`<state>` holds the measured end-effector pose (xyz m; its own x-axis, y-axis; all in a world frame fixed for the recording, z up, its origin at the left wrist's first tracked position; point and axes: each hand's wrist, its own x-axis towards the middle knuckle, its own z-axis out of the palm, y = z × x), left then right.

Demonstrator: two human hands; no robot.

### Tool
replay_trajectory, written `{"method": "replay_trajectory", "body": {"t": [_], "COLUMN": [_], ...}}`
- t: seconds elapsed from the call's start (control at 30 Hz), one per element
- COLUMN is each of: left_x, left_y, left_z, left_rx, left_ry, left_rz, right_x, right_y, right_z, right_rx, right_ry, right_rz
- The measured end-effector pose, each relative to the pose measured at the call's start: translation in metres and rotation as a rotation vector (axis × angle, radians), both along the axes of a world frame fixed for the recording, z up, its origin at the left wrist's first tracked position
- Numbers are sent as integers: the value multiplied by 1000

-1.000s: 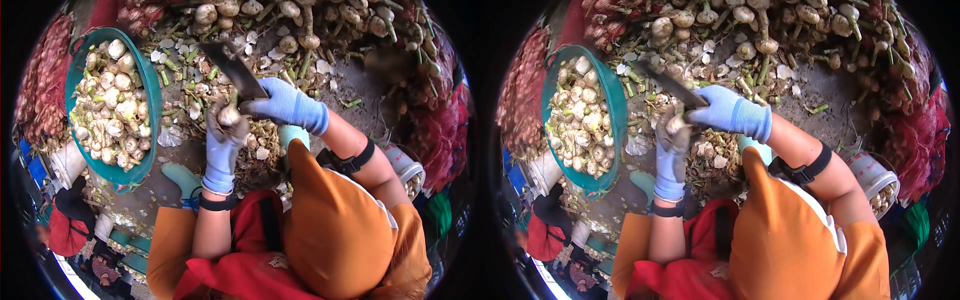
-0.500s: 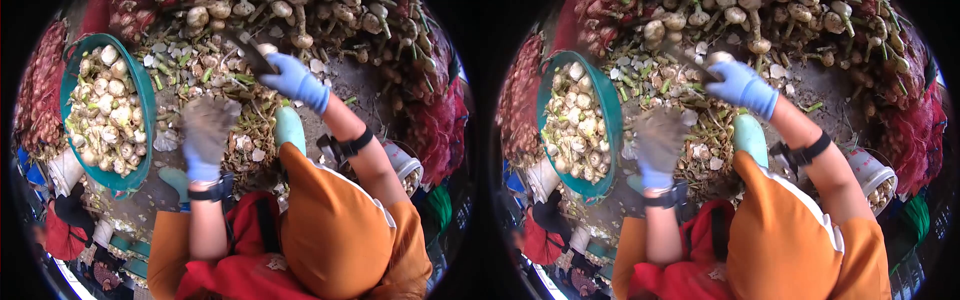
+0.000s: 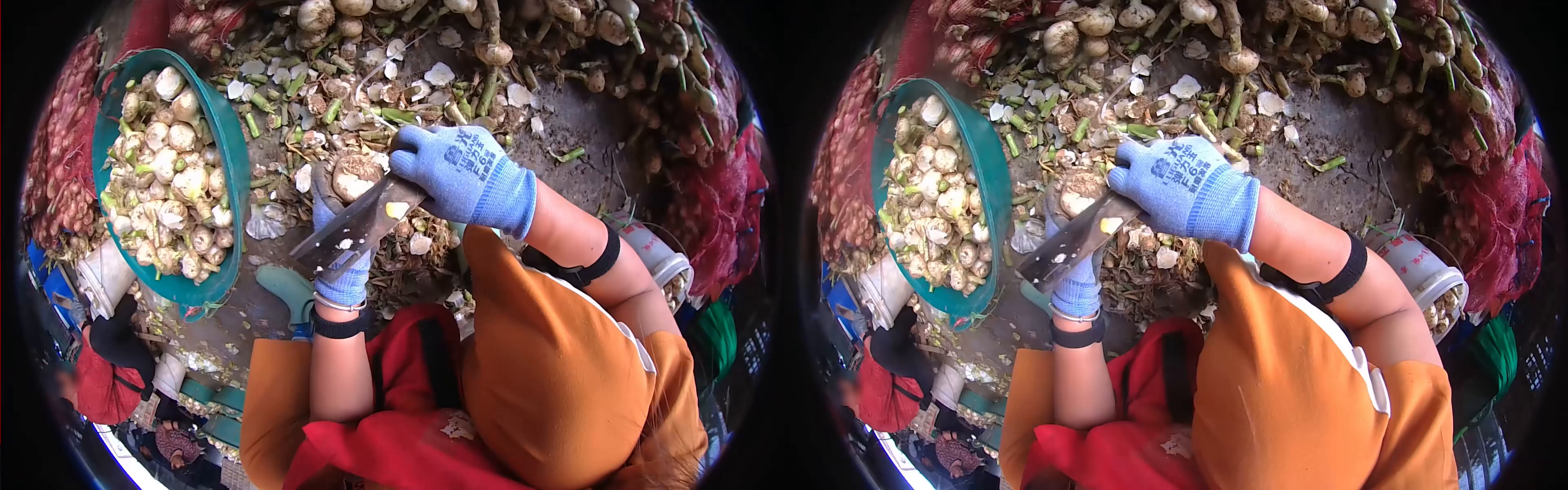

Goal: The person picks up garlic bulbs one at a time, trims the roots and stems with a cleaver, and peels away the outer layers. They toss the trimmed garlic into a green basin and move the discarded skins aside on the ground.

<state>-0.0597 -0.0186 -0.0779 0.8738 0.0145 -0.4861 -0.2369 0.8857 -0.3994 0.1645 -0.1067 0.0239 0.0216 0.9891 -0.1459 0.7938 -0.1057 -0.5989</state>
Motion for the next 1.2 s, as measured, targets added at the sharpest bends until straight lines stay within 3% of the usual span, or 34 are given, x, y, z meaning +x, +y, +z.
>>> {"method": "replay_trajectory", "body": {"t": [0.23, 0.27, 0.3, 0.33, 0.37, 0.4, 0.43, 0.5, 0.53, 0.57, 0.63, 0.67, 0.7, 0.77, 0.83, 0.9, 1.0, 1.03, 1.07, 1.13, 1.17, 1.2], "left_x": [16, 23, 55, 57, 57, 62, 64, 53, 48, 54, 42, 45, 44, 41, 29, -23, -16, -4, 15, 40, 52, 66], "left_y": [-16, -19, -19, -29, -35, -33, -27, -11, -15, -25, -13, -13, -10, 6, 34, 97, 94, 85, 70, 36, 14, -3], "left_z": [55, 68, 118, 119, 120, 116, 117, 72, 58, 62, 70, 67, 73, 97, 107, 113, 113, 108, 98, 68, 61, 57], "left_rx": [879, 1006, 1362, 1516, 1669, 1727, 1438, 2228, 1894, 1551, 1185, 1072, 1076, 1408, 1034, 756, 680, 654, 621, 545, 715, 810], "left_ry": [380, 433, 578, 537, 501, 567, 528, 675, 715, 584, 546, 586, 584, 620, 666, -31, -257, -56, 150, 238, 566, 658], "left_rz": [-149, -173, -298, -322, -342, -323, -371, -607, -585, -262, -266, -101, -90, -389, 170, 244, 283, 311, 339, 132, -46, -180], "right_x": [4, 6, 15, 37, 49, 48, 44, 28, 16, 3, 6, 7, 12, 31, 52, 68, 78, 80, 73, 65, 53, 38], "right_y": [-1, 0, 2, 2, -3, -1, -6, 3, 5, 4, 8, 9, 10, 8, -13, -45, -52, -52, -38, -22, -14, -13], "right_z": [-17, -36, -55, -66, -65, -66, -66, -51, -57, -66, -26, -22, -24, -33, -52, -67, -112, -120, -107, -84, -61, -50], "right_rx": [33, -72, -184, -439, -467, -456, -450, -509, -372, -232, -94, 90, 95, -555, -634, -315, -157, -130, -294, -261, -289, -174], "right_ry": [6, -29, -65, 23, 397, 532, 673, 1015, 1151, 1294, 716, 429, 423, 172, 12, -130, -253, -332, -251, 28, 194, 267], "right_rz": [-104, -193, -282, -387, -609, -647, -695, -586, -577, -568, -340, -157, -149, -175, -251, -398, -411, -367, -455, -500, -492, -393]}}
